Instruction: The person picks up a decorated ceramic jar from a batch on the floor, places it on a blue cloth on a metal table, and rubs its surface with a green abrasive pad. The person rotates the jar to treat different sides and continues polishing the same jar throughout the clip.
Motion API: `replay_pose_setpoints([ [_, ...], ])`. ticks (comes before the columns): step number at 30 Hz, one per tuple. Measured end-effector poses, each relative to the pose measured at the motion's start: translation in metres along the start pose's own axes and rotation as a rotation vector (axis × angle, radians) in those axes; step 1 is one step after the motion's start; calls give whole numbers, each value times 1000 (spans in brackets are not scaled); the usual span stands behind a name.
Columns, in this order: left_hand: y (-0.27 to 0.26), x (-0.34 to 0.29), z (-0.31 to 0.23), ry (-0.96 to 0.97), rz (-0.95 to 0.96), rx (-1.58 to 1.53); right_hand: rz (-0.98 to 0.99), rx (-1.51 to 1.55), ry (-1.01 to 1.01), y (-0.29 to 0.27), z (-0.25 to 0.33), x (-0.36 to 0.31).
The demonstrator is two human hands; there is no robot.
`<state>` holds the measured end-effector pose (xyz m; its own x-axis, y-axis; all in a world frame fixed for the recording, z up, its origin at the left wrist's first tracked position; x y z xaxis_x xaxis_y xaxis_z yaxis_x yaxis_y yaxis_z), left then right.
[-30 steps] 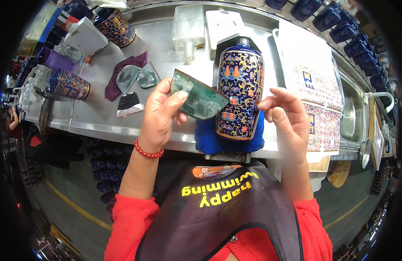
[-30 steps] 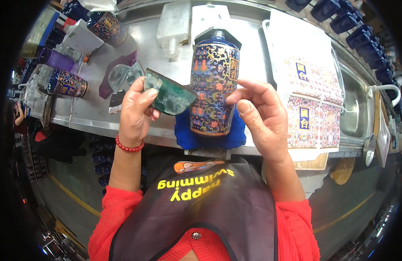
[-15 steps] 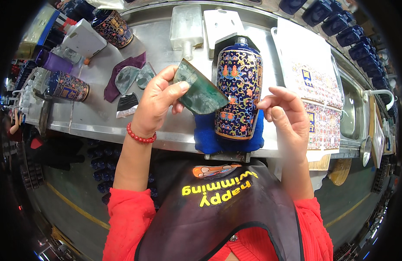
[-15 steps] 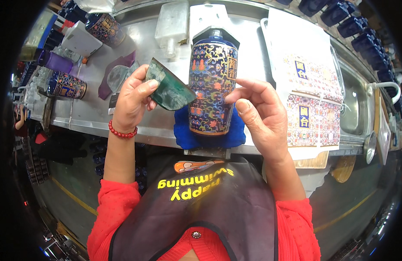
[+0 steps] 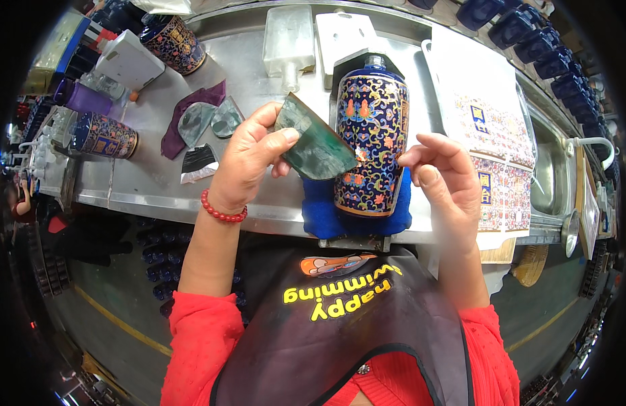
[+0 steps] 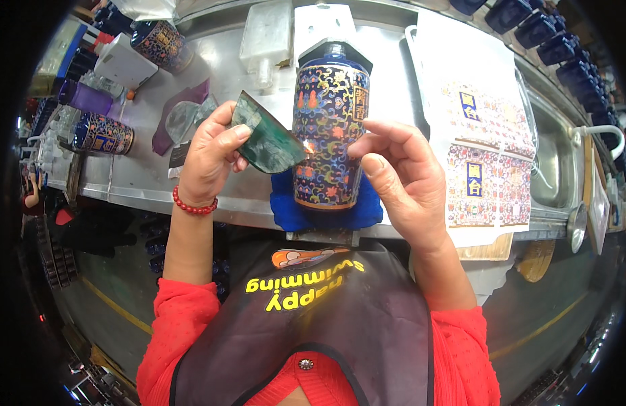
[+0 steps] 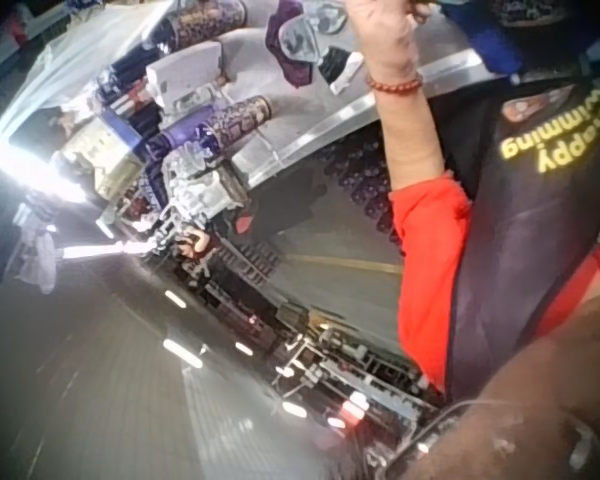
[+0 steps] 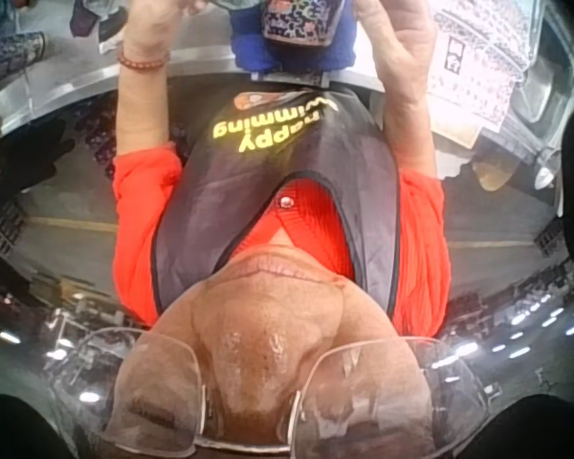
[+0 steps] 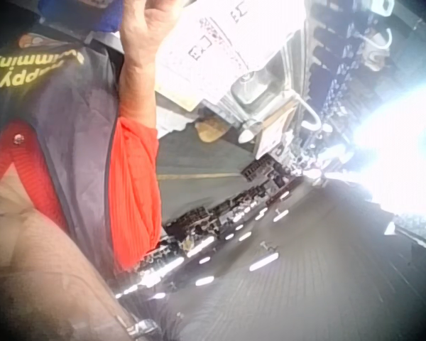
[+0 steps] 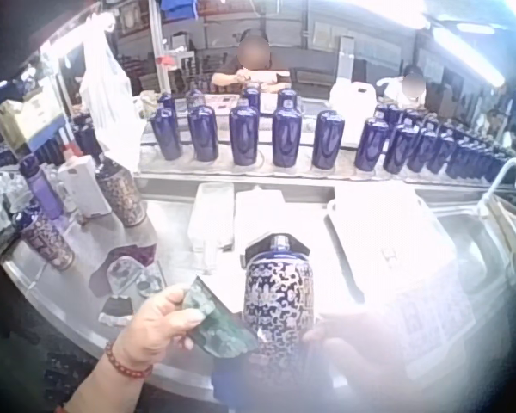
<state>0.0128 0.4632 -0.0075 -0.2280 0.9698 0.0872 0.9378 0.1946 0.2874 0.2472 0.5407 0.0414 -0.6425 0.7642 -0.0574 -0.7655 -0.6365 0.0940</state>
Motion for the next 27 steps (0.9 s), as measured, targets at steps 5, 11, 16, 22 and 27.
replay_pose_setpoints([
  [5, 0, -3, 7, -8, -23, -45, -43, -164, -85, 0, 2, -2],
  [11, 1, -11, 7, 2, -67, -75, -68, -271, -178, 0, 4, -2],
  [16, 1, -14, 2, 15, -119, -70, -73, -286, -197, 2, 5, -3],
  [22, 4, -15, -2, 34, -133, -70, -86, -300, -200, 2, 5, -4],
  [27, 5, -20, -2, 36, -160, -67, -97, -343, -205, 2, 7, -5],
])
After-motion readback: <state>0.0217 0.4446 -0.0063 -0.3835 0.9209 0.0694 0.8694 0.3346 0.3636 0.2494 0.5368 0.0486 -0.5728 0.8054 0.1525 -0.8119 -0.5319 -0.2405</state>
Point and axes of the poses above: each hand's wrist, its own x-axis towards the middle knuckle, its own y-axis out of the palm, z = x × y, the point moved 8 cm from there along x, towards the middle knuckle, and after that the axes turned 14 degrees about y, right-handed, at the moved point
